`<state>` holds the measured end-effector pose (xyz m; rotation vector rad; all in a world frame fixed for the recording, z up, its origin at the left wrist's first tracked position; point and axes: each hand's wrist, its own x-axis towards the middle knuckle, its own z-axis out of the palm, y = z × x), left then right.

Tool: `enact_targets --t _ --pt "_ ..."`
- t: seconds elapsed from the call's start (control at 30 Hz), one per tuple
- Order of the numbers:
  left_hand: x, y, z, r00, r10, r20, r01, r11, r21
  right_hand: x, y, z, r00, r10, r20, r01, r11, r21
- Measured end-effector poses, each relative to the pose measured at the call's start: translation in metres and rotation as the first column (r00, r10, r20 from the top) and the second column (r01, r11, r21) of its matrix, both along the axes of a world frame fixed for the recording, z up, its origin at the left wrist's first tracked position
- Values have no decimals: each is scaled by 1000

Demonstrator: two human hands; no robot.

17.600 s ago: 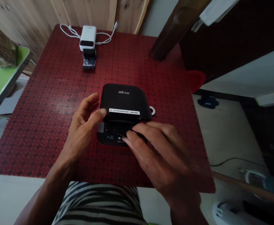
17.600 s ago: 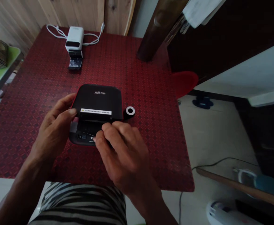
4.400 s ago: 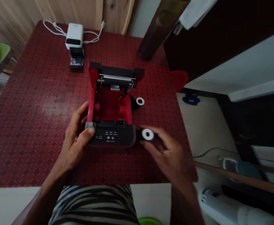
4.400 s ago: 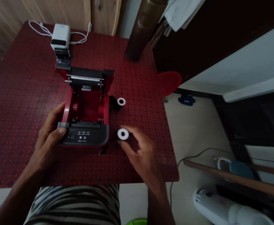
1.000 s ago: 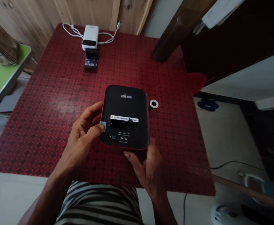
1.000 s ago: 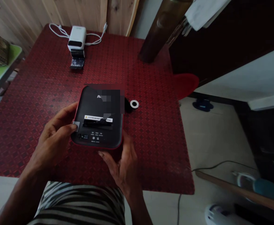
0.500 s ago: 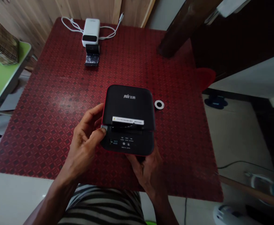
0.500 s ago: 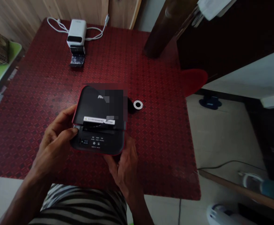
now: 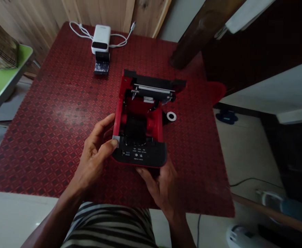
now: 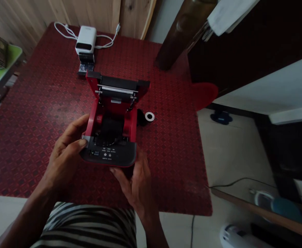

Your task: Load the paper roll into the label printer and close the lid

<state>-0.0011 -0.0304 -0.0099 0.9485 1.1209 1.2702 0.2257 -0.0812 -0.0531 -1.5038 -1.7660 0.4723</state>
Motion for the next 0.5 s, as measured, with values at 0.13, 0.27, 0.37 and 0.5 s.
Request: enact_targets --t 0.13,0.27,0.37,0.5 --pt "-3 1 -2 999 -33 -14 34 998 49 16 4 34 995 -54 -85 64 991 121" --pt "-1 0 -2 996 -31 -79 37 997 71 11 44 84 990 8 142 -47 962 270" --pt "0 -1 -2 990 -37 -139 47 996 70 -9 87 107 880 228 417 -316 936 154" --pt "0 0 -4 987 -32 -156 47 994 99 -37 128 114 675 400 620 -359 912 -197"
